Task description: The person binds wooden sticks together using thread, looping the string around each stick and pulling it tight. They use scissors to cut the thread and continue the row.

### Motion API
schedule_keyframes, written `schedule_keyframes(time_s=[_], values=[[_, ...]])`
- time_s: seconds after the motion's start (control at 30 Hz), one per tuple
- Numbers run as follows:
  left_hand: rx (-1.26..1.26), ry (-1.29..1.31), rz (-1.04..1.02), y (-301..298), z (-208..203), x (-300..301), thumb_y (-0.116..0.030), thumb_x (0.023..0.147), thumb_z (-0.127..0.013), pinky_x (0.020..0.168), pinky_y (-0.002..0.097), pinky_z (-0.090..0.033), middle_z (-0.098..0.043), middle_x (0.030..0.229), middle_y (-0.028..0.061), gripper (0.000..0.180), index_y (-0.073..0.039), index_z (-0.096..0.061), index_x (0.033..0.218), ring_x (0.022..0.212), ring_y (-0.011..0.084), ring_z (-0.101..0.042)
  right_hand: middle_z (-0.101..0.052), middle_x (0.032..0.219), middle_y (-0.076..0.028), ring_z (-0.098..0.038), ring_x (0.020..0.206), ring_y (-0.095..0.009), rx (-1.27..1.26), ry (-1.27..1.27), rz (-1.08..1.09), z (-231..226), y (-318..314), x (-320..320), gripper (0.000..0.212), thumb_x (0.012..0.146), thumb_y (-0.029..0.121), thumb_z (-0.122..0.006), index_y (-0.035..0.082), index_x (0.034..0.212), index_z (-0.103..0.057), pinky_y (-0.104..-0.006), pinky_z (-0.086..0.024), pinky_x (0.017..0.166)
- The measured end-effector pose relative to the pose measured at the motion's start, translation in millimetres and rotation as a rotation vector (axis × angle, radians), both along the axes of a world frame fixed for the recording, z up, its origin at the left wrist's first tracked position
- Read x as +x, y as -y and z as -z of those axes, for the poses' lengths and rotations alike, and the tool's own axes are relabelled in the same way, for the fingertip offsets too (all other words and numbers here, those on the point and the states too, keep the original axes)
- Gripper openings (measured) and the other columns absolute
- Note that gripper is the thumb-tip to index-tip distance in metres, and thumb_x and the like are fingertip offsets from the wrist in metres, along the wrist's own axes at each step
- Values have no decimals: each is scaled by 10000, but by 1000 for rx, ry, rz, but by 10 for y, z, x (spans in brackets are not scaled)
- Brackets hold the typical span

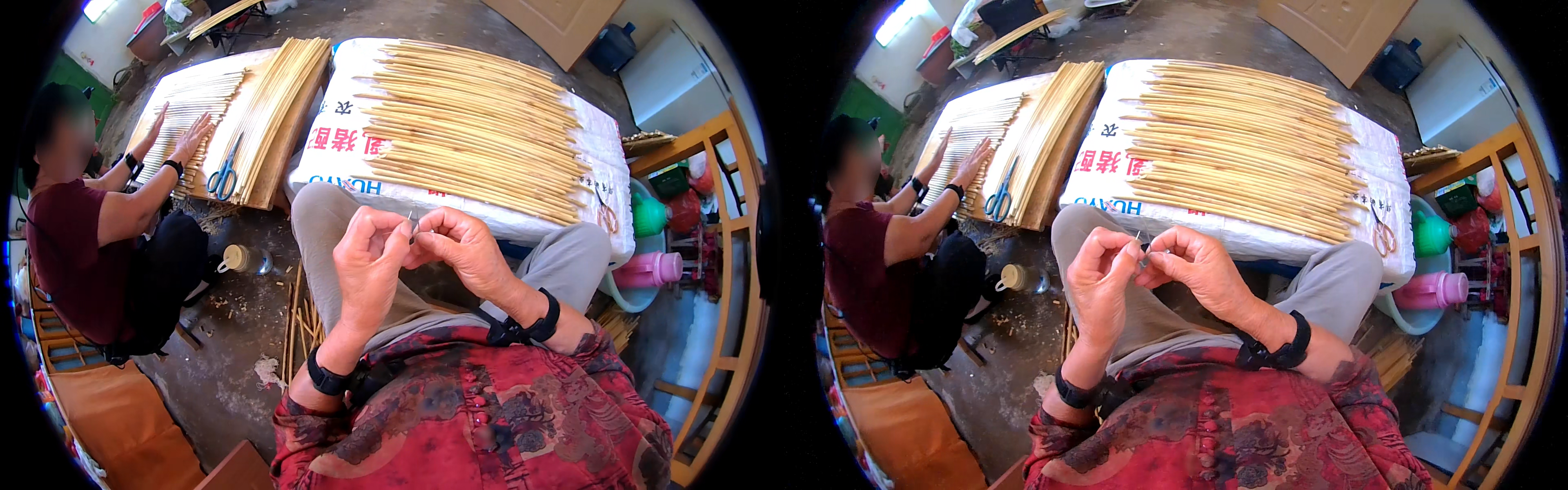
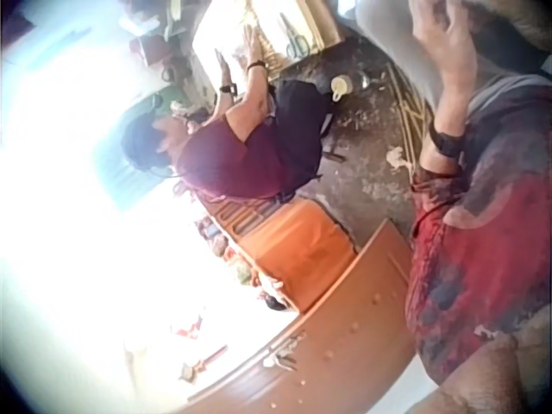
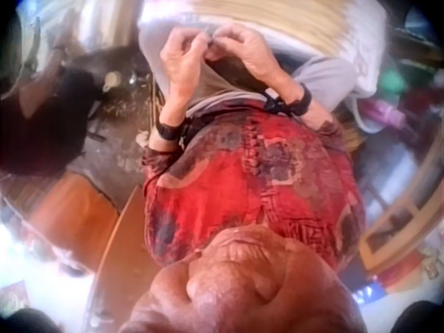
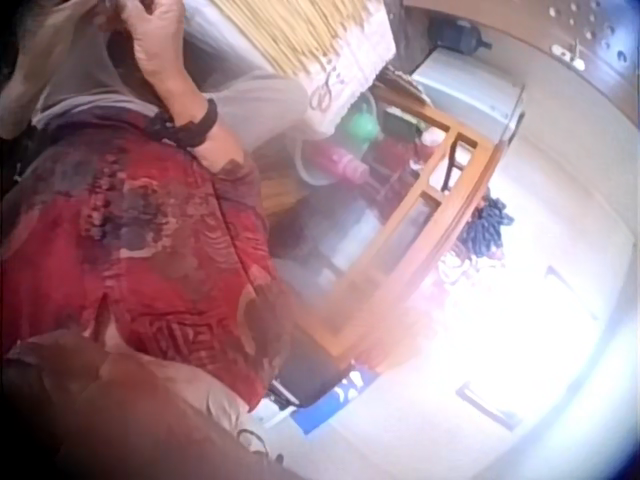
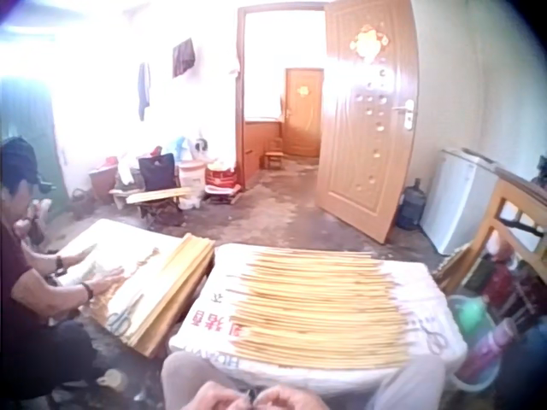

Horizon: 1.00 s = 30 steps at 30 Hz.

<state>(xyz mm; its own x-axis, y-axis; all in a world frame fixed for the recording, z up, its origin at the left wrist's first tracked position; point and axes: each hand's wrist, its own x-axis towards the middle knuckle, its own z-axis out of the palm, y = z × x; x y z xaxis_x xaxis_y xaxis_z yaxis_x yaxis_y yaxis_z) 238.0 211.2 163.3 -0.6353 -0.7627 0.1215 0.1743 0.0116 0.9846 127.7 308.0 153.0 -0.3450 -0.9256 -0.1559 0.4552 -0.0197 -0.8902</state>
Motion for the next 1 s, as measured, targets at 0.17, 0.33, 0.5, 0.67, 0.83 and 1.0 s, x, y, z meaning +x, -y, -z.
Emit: schedule_keyframes(time_s=[0.17,0.33,0.5,0.67,0.83,1.0], values=[[97,-36,78,-49,-50,-118,32,832,-552,579,176,-408,-530,733,-16,53,-12,-562,805,635,39,-505,-609,859,-76,-632,806,-155,-1,1,50,31,-87,-57,136,910,126,-521,-3,953,-534,-259,-521,735],[29,-19,129,-81,23,-256,30,831,-560,578,174,-414,-534,737,-11,43,-8,-564,810,631,37,-508,-607,861,-77,-635,796,-160,2,-5,111,43,-190,-136,145,910,136,-525,-3,949,-531,-264,-524,735],[19,-15,195,-155,59,-417,31,829,-559,575,173,-418,-536,738,-11,41,-5,-564,809,625,36,-508,-603,870,-80,-637,796,-169,-1,1,186,56,-322,-220,148,909,136,-525,-8,944,-529,-274,-530,743],[48,-7,254,-238,72,-560,31,827,-557,579,173,-421,-543,735,-14,47,-9,-565,805,621,34,-506,-600,872,-78,-638,800,-171,17,-5,236,105,-450,-302,146,908,131,-527,-10,948,-525,-274,-531,744],[14,6,277,-271,128,-645,25,826,-561,580,172,-423,-553,728,-16,46,-14,-565,804,625,32,-509,-597,869,-76,-637,800,-170,4,10,261,136,-519,-352,135,900,117,-539,-8,949,-525,-271,-531,744],[32,33,295,-284,131,-689,19,825,-565,573,173,-425,-560,718,-9,47,-18,-561,797,609,34,-509,-596,870,-76,-635,806,-167,-25,-12,260,161,-545,-391,125,895,102,-545,-9,948,-524,-266,-530,748]])
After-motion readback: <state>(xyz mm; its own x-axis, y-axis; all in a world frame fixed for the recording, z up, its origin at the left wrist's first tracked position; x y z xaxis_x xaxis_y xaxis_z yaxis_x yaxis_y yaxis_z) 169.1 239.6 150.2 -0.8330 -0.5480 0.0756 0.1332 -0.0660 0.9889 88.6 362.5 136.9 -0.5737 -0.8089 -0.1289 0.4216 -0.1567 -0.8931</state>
